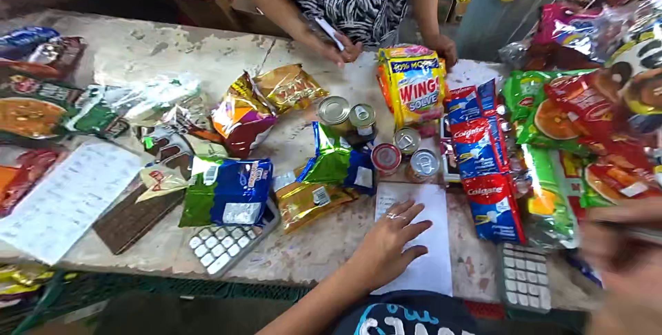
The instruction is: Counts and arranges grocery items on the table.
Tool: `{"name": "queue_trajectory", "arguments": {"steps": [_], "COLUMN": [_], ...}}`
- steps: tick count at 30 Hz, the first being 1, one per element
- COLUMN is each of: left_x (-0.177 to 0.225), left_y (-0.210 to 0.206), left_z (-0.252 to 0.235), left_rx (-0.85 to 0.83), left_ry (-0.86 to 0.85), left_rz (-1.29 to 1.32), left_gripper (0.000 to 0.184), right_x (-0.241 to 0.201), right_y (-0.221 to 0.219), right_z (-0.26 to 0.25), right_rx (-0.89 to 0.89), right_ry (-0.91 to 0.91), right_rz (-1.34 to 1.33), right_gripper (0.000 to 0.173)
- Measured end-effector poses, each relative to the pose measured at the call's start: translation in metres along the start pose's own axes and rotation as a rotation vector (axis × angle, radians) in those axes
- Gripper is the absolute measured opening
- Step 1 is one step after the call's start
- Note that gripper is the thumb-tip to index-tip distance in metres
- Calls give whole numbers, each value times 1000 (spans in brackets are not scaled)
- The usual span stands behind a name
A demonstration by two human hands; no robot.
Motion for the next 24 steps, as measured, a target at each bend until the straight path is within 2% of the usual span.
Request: {"name": "queue_trajectory", "arguments": {"steps": [2,4,6,7,9,13,19,24], "left_x": [-21,-35,-41,-43,-45,-43,-43,-42], "left_y": [-4,-6,-8,-9,-10,-8,-6,-5], "left_z": [44,72,87,92,96,94,91,90], "left_rx": [44,100,123,138,174,216,258,244], "left_ry": [28,19,-27,-45,-65,-59,-46,-20], "left_rz": [-18,-28,-21,-22,-11,7,-7,0], "left_gripper": [40,41,38,35,31,25,23,23], "right_x": [80,143,183,197,207,211,223,226], "right_y": [-64,-118,-152,-163,-173,-181,-192,-197], "right_z": [-16,-29,-33,-31,-25,-11,-4,-3], "right_rx": [-93,-83,-29,0,48,64,138,132], "right_ry": [0,15,-23,-45,-42,115,170,193], "right_rz": [-55,29,77,83,130,307,383,434], "right_gripper": [41,25,9,7,11,25,24,25]}}
Point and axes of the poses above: each hand's wrist, its own z-axis away from the middle knuckle, its own y-axis out of the back of the hand, x = y × z, the point moved 4 cm from there along -z, towards the middle knuckle, and after that the axes turned 11 degrees about -x, right-handed, at the moved point
